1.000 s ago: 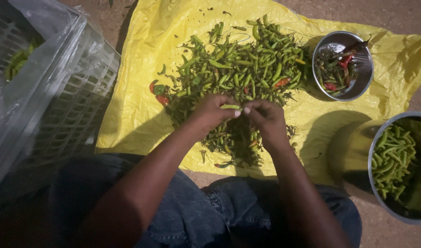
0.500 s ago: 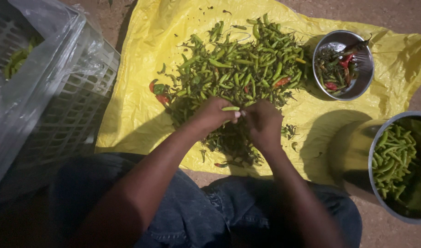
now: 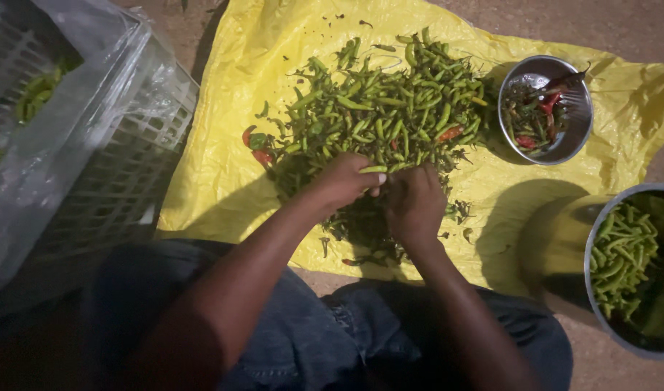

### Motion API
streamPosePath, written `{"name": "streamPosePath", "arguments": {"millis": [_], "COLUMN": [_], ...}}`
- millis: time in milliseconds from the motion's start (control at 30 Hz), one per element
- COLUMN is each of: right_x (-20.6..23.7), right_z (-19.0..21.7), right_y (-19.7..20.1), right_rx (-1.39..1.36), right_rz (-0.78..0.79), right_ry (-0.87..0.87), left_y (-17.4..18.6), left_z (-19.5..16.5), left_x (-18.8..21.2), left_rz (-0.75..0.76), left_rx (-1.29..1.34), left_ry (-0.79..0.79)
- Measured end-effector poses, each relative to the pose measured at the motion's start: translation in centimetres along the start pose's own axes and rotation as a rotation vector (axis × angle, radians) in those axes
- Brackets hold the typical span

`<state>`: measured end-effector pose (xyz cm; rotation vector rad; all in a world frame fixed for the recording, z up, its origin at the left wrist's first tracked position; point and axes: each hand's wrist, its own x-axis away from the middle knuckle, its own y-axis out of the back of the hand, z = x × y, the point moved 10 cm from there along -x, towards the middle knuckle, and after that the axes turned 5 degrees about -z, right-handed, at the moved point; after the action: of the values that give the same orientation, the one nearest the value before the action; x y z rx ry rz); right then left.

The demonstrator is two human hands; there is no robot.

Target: The person sits on the ground and sorts green chilies by hand, removing stems and placing the cleaned chilies into a metal bowl. Discarded stems and red chilies are placed into a separate small bowl.

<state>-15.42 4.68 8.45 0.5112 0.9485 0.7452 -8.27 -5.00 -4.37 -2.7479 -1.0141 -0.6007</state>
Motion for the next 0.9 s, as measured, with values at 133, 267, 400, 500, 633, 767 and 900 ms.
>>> {"name": "streamPosePath", "arguments": {"millis": [133, 267, 400, 500, 633, 767, 900], "right_x": [0.2, 0.6, 0.6, 0.6, 1.5, 2.2, 1.1], "right_z": [-1.6, -2.5, -1.5, -1.5, -2.7, -4.0, -13.9], "right_y": [-0.4, -0.3, -0.1, -0.3, -1.1, -1.2, 1.8], "right_rx": [-0.035, -0.145, -0.023, -0.058, -0.039, 0.057, 0.112], "right_rz": [-0.007, -0.049, -0.058, -0.071, -0.061, -0.118, -0.223], "right_ry": [-0.085, -0.169, -0.093, -0.093, -0.137, -0.037, -0.479], "left_y": [-0.1, -0.4, -0.8, -0.6, -0.9, -1.0, -1.2], "left_z": [0.1, 0.4, 0.8, 0.8, 0.9, 0.9, 1.1], "left_x": [-0.2, -0.2, 0.0, -0.1, 0.0, 0.4, 1.1], "left_rz": [0.006, 0.022, 0.066, 0.043, 0.054, 0.073, 0.109], "left_rx": [-0.005, 0.035, 0.132, 0.077, 0.112, 0.077, 0.114], "left_ry": [0.006, 0.057, 0.101, 0.090, 0.115, 0.146, 0.203]}}
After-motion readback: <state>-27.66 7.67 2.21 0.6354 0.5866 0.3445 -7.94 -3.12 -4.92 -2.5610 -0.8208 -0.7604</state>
